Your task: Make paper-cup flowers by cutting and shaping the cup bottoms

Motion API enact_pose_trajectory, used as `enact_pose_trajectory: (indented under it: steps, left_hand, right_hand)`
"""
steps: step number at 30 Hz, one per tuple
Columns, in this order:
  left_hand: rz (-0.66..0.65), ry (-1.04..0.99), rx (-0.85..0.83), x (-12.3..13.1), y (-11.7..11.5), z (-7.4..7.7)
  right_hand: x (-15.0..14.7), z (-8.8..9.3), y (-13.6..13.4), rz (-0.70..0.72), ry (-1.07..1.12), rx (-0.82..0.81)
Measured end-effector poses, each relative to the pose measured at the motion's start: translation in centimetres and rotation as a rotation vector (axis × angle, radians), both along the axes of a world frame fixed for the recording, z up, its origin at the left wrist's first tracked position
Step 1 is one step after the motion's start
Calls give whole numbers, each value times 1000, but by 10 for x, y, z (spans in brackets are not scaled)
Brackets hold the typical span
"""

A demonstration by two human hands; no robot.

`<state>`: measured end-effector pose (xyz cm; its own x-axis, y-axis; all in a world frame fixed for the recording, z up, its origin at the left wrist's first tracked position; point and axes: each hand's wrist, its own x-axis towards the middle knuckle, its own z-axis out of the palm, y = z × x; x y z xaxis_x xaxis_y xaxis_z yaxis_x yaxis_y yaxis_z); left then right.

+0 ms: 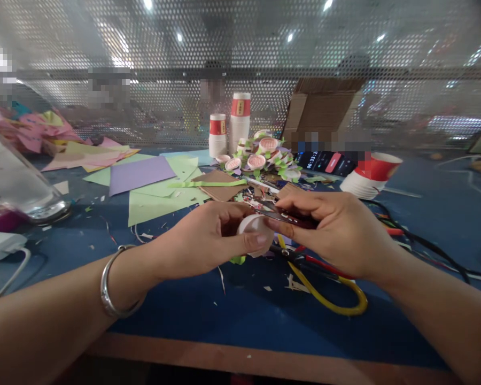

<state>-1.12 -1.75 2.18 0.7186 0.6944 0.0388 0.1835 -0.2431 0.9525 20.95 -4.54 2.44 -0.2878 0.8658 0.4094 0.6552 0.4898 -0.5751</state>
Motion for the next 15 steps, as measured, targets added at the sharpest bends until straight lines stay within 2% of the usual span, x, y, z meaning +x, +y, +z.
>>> enact_pose_trajectory:
  steps: [5,7,9,12,15]
  left_hand:
    - [91,173,195,-2,-1,-2]
    - [109,192,224,-2,0,-1]
    - [79,170,170,-1,1,0]
    - [-4,124,-7,0,3,2]
    - [-33,113,-153,0,3,5]
  right_hand:
    - [0,1,2,43,46,-136]
    - [0,2,4,85,78,-212]
    - [0,2,4,122,114,-285]
    - [-1,4,4,148,158,-366]
    - [-3,7,3,169,204,-415]
